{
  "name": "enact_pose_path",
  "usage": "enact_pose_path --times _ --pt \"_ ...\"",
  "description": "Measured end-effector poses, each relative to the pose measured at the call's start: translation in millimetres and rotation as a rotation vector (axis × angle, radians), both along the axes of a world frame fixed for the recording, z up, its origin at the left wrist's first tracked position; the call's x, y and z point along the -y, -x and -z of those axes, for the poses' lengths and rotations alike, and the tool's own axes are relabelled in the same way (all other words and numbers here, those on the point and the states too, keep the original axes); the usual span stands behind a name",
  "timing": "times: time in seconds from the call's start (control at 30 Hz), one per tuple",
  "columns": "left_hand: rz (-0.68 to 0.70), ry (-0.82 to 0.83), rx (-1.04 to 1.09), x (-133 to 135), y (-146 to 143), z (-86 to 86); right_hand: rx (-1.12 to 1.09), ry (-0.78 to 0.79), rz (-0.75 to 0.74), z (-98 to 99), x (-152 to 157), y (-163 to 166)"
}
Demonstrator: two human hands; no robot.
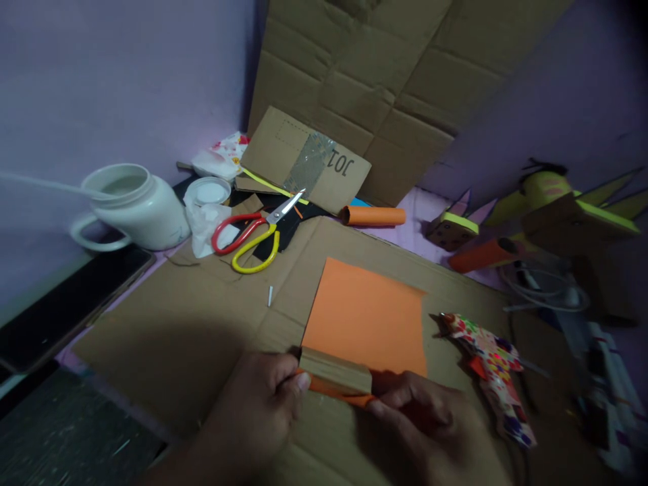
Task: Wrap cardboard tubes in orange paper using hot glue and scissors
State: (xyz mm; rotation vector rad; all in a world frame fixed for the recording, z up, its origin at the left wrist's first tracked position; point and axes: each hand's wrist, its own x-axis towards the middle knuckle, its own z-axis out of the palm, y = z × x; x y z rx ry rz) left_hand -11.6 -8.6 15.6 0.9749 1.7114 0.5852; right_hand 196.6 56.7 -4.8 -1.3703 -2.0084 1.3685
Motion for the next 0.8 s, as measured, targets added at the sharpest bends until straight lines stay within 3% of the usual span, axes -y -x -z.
enact_pose_path --times 0.33,0.53,0.67,0.8 --pt "-0.004 0.061 0.034 -1.8 1.3 -2.9 -0.103 -0.074 -0.032 -9.6 -6.8 14.4" --pt "-0.013 0.116 0.172 -0.8 4.2 -4.0 -0.087 -0.065 -0.084 -13.4 -11.3 16.8" --pt "-0.032 0.132 0.385 -1.9 6.2 -8.4 -0.068 -0.025 -0.014 -14.3 -7.1 17.9" --pt "-0.046 0.132 0.388 -4.5 5.9 -13.0 -0.075 0.008 0.039 -12.3 -3.1 17.1"
